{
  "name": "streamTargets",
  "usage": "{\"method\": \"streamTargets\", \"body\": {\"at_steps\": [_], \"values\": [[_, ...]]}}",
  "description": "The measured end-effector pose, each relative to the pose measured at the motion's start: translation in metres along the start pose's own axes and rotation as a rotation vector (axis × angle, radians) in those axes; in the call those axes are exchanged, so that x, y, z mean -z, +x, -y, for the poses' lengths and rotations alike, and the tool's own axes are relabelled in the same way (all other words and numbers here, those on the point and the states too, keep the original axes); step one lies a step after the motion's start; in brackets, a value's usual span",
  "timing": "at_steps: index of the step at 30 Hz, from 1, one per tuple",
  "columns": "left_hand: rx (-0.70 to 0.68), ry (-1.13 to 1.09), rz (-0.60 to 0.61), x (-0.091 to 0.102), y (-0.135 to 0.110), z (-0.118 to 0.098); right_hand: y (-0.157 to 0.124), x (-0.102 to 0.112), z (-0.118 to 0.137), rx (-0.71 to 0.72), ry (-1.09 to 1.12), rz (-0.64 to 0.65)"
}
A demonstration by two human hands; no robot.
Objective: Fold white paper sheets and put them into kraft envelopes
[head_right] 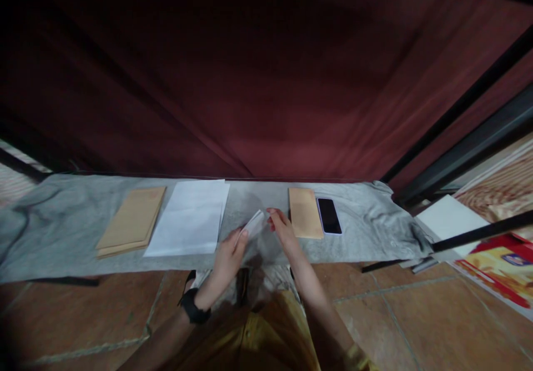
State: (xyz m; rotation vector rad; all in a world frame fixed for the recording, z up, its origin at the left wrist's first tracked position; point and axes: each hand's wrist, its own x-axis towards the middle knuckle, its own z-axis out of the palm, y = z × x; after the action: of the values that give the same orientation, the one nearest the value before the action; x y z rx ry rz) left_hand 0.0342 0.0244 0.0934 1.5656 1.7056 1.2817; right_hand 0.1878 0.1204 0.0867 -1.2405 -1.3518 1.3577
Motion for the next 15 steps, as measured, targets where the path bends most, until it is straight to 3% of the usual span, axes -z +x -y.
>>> {"method": "streamTargets", "body": {"at_steps": [2, 3, 7, 9, 11, 15], "values": [[0.172, -0.339, -0.072, 0.005, 0.006, 0.0, -0.006, -0.001, -0.011, -0.025, 0.024, -0.106], [0.254, -0.493, -0.111, 0.005, 0.007, 0.002, -0.01, -0.003, -0.018, -0.055, 0.075, -0.099], [0.501, -0.853, -0.202, -0.003, 0.006, 0.019, -0.028, -0.013, -0.047, -0.243, 0.409, 0.069], [0.583, -0.899, -0.206, -0.007, 0.003, 0.03, -0.03, -0.016, -0.059, -0.255, 0.435, 0.049], [0.601, -0.856, -0.222, -0.006, 0.0, 0.04, -0.027, -0.014, -0.069, -0.211, 0.327, -0.025], [0.459, -0.578, -0.312, 0.021, 0.0, 0.069, -0.014, -0.004, -0.086, -0.047, -0.079, -0.19]]}}
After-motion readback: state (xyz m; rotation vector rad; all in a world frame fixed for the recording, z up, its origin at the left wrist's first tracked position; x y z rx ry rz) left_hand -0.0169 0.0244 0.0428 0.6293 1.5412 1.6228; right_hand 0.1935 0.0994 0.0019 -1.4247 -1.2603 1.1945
